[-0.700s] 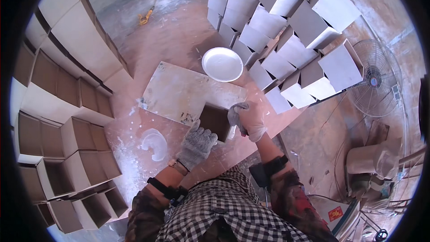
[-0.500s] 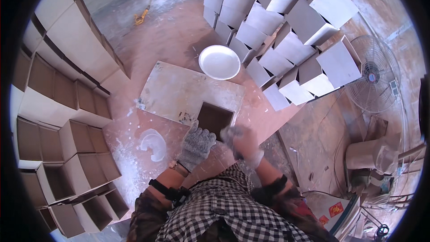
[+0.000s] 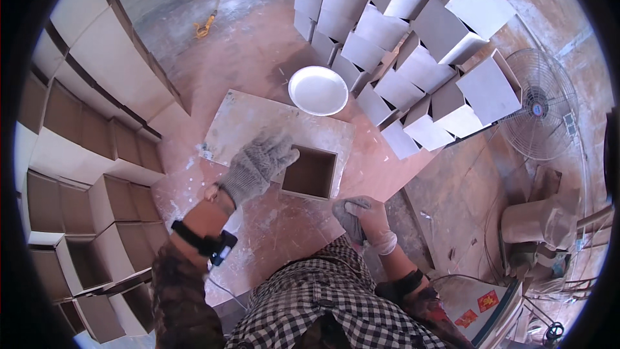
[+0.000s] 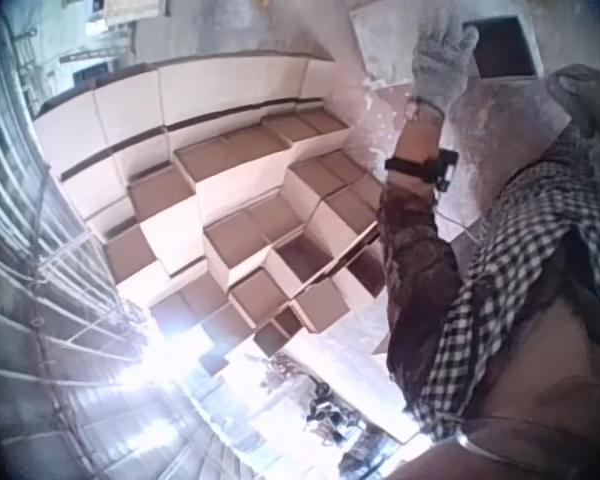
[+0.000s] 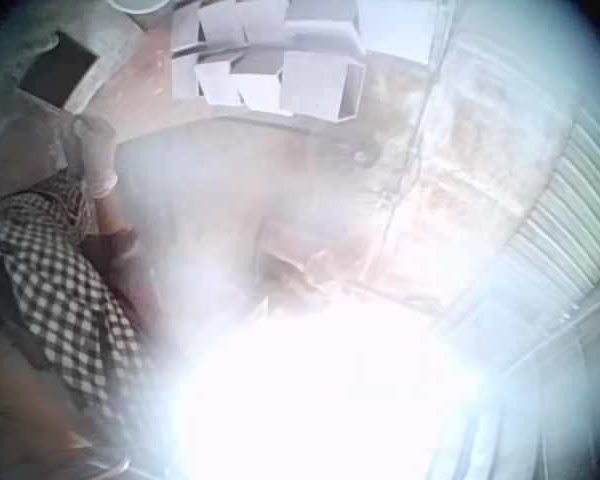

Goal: Cleaning or prepping the surfaces of small cardboard or wooden boxes using a cloth.

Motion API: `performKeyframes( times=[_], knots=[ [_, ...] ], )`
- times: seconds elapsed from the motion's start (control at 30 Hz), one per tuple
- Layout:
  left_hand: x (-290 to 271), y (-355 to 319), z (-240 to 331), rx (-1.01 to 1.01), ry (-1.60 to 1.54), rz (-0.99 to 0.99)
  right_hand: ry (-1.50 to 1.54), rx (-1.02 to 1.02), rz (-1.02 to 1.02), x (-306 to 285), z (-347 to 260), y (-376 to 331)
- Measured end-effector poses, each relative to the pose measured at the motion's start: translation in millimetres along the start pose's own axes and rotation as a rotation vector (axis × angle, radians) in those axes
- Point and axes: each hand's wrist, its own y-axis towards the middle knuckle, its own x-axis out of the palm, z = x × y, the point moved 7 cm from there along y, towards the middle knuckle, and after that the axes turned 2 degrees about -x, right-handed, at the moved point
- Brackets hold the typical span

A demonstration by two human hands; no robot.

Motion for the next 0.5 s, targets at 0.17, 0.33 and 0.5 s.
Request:
performKeyframes(
  times=[0.17, 0.33, 0.5],
  knots=[
    [26.7, -13.3, 5.4, 0.194, -0.129, 0.039, -0.030, -0.033, 0.053, 11.8, -37.2, 1.2],
    [25.8, -24.3, 62.2, 0.142, -0.122, -0.003, 0.011, -0.029, 0.048, -9.1, -59.9, 36.1],
    [47.0, -14.7, 58.6, -0.301, -0.298, -0.168, -0.289, -0.187, 0.008, 11.1, -91.8, 71.7]
  ],
)
